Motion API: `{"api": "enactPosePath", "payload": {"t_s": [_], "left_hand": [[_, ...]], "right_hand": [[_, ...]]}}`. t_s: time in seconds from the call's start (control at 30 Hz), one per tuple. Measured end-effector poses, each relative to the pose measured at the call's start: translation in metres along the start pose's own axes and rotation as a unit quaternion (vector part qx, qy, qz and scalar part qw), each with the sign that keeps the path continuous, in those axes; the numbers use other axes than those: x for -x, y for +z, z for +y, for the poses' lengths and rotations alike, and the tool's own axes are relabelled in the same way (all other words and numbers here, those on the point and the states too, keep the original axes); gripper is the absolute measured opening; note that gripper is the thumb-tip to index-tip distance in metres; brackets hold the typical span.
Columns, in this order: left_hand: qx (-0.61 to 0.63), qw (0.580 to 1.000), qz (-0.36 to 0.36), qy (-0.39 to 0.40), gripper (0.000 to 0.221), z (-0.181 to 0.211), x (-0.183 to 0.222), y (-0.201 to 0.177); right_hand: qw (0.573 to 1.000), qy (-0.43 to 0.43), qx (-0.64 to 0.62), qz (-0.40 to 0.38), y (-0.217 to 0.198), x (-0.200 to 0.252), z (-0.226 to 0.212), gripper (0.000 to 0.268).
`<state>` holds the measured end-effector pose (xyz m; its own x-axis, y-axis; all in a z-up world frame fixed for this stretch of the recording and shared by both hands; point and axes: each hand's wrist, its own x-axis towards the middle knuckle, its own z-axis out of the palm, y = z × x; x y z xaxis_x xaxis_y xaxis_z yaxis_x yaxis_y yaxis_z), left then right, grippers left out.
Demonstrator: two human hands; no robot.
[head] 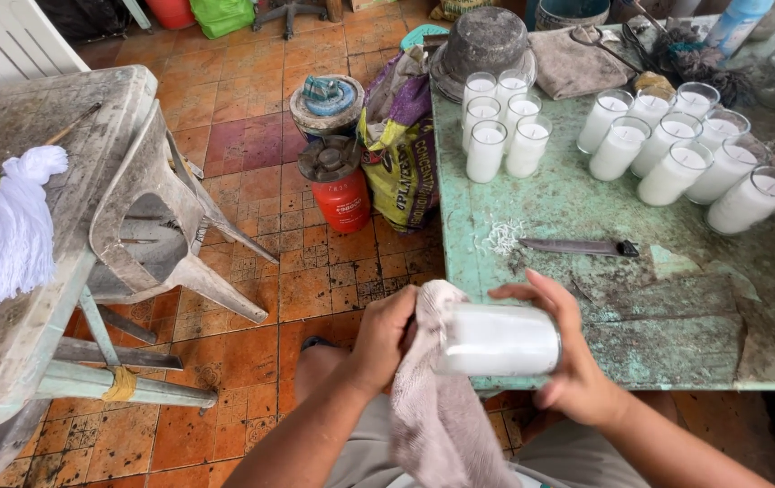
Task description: The person cleans various candle jars by hand with a cloth, using a knife to scrape away excess wax or debris from the edges and surfaces of the glass.
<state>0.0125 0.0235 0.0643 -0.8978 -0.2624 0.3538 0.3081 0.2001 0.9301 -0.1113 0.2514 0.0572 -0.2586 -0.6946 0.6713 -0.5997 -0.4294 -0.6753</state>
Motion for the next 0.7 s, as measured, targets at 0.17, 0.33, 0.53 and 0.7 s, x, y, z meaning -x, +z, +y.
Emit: {"api": "enactPosePath", "payload": {"t_s": [0.17,0.33,0.53,0.7], "left_hand": [[-0.388,0.829,-0.096,0.391,0.017,0.015,-0.008,-0.015],[-0.059,0.994,-0.030,0.091,0.023,-0.025,0.010,0.016],[0.041,0.996,-0.039,-0.065,0.017,0.002,0.003,0.014],[-0.208,0.947,-0.169,0.176,0.026,0.016,-0.007,0.003]], "right_hand": [[0.723,0.550,-0.398,0.127,0.015,-0.003,-0.007,0.054],[0.990,0.101,-0.007,0.099,0.010,0.025,0.028,0.068],[0.992,-0.059,0.106,0.035,-0.007,0.016,0.009,0.080],[0.797,0.413,-0.432,-0.086,-0.022,-0.003,-0.011,0.101]]}}
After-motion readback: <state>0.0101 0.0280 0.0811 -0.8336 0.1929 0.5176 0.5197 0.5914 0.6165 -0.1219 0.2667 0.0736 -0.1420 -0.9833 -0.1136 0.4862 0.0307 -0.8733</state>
